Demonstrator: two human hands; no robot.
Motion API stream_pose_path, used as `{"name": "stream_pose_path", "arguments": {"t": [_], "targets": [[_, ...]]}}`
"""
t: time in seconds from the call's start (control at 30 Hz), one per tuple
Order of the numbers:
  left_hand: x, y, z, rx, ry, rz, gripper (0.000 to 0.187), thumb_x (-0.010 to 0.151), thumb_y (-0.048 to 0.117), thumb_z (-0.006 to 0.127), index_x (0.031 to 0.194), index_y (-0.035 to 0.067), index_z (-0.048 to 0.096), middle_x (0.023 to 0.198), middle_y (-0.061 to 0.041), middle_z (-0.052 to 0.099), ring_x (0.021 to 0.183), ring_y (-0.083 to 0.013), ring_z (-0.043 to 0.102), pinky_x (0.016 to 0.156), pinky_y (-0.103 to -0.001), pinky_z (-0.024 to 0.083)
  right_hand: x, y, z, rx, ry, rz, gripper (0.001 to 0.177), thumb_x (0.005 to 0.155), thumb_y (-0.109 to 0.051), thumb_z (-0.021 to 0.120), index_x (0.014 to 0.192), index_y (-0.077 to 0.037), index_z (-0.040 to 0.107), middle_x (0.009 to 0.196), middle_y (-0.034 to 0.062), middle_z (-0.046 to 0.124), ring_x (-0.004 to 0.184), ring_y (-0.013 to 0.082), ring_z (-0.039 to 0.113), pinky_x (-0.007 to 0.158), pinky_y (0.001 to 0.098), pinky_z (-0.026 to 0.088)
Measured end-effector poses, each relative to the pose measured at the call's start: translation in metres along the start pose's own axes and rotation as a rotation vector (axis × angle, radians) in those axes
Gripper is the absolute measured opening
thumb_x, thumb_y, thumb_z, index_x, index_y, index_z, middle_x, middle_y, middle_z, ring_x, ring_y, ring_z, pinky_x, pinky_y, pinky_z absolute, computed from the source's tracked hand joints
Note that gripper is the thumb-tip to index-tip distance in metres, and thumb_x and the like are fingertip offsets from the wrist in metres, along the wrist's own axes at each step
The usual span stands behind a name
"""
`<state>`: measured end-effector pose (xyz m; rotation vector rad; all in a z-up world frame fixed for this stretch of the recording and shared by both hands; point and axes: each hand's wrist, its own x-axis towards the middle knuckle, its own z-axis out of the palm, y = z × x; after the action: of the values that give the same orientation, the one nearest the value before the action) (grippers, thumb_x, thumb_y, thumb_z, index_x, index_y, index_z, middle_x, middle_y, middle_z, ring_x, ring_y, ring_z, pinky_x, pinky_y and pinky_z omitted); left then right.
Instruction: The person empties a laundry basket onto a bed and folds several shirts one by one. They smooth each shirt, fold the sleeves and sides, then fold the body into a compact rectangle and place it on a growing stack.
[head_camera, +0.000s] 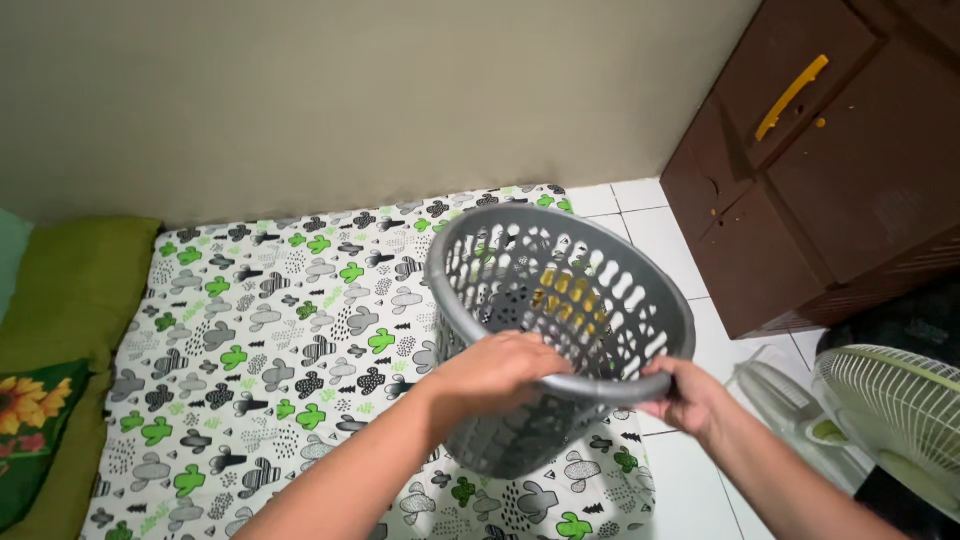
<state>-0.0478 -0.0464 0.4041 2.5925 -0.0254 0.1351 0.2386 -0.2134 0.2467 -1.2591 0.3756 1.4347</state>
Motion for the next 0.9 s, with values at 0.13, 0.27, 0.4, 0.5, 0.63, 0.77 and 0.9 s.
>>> {"name": "stream_pose_path", "arguments": {"t": [0.13,0.27,0.4,0.5,0.63,0.77,0.9], "targets": [[0.002,-0.029,-0.004,-0.075,0.096,-0.176,0.058,0.076,0.024,0.088,0.125,0.004,0.065,0.122,-0.014,0.066,0.113,-0.0323,0.061,0.099,-0.042,0.048,0.017,0.038,-0.046,-0.024,0.082,-0.08,0.011,0.085,-0.005,0.059,0.095,-0.003,0.054,0.094,0.0122,0.062,0.078,0.0274,0.07,0.074,0.046,0.063],[-0.015,-0.089,0.01,-0.238,0.446,-0.638,0.086,0.066,0.022,0.094,0.135,0.001,0.047,0.127,-0.02,0.064,0.115,-0.0333,0.064,0.098,-0.04,0.053,0.012,0.061,-0.091,-0.055,0.104,-0.154,0.014,0.084,-0.003,0.059,0.097,0.0,0.055,0.092,0.0123,0.064,0.076,0.0244,0.069,0.072,0.0402,0.061],[-0.008,-0.124,0.068,-0.805,0.274,-1.008,0.099,0.071,0.019,0.087,0.149,0.007,0.027,0.122,-0.024,0.064,0.093,-0.0332,0.07,0.069,-0.044,0.047,-0.008,0.078,-0.146,-0.096,0.091,-0.244,0.015,0.083,-0.005,0.064,0.094,0.003,0.058,0.084,0.0128,0.064,0.071,0.0248,0.066,0.062,0.0381,0.062],[-0.001,-0.128,0.111,-0.906,0.26,-1.086,0.084,0.075,0.012,0.081,0.143,0.001,0.034,0.113,-0.024,0.071,0.081,-0.0316,0.077,0.058,-0.044,0.059,-0.032,0.099,-0.183,-0.023,0.173,-0.217,0.015,0.083,-0.003,0.062,0.097,0.004,0.062,0.088,0.0133,0.067,0.075,0.0247,0.068,0.065,0.0385,0.062],[0.02,-0.121,0.153,-0.924,0.031,-1.143,0.066,0.082,0.014,0.077,0.137,-0.001,0.044,0.102,-0.019,0.075,0.074,-0.0272,0.076,0.056,-0.042,0.062,-0.075,0.129,-0.228,0.053,0.197,-0.217,0.019,0.083,-0.003,0.064,0.101,0.004,0.062,0.094,0.0156,0.069,0.079,0.0262,0.069,0.074,0.0404,0.063],[0.049,-0.099,0.202,-1.004,-0.142,-1.037,0.045,0.08,0.008,0.074,0.123,0.005,0.065,0.093,-0.012,0.076,0.07,-0.0226,0.074,0.053,-0.04,0.062,-0.118,0.156,-0.274,0.137,0.202,-0.168,0.026,0.082,-0.004,0.064,0.105,0.009,0.059,0.1,0.0198,0.07,0.085,0.0301,0.072,0.084,0.0434,0.064],[0.087,-0.062,0.256,-0.939,-0.293,-1.027,0.035,0.081,0.005,0.074,0.115,0.0,0.069,0.091,-0.016,0.075,0.068,-0.0261,0.073,0.052,-0.041,0.062,-0.162,0.194,-0.321,0.255,0.254,-0.172,0.033,0.082,-0.002,0.064,0.111,0.012,0.059,0.106,0.0242,0.071,0.091,0.0318,0.073,0.086,0.044,0.058]]}}
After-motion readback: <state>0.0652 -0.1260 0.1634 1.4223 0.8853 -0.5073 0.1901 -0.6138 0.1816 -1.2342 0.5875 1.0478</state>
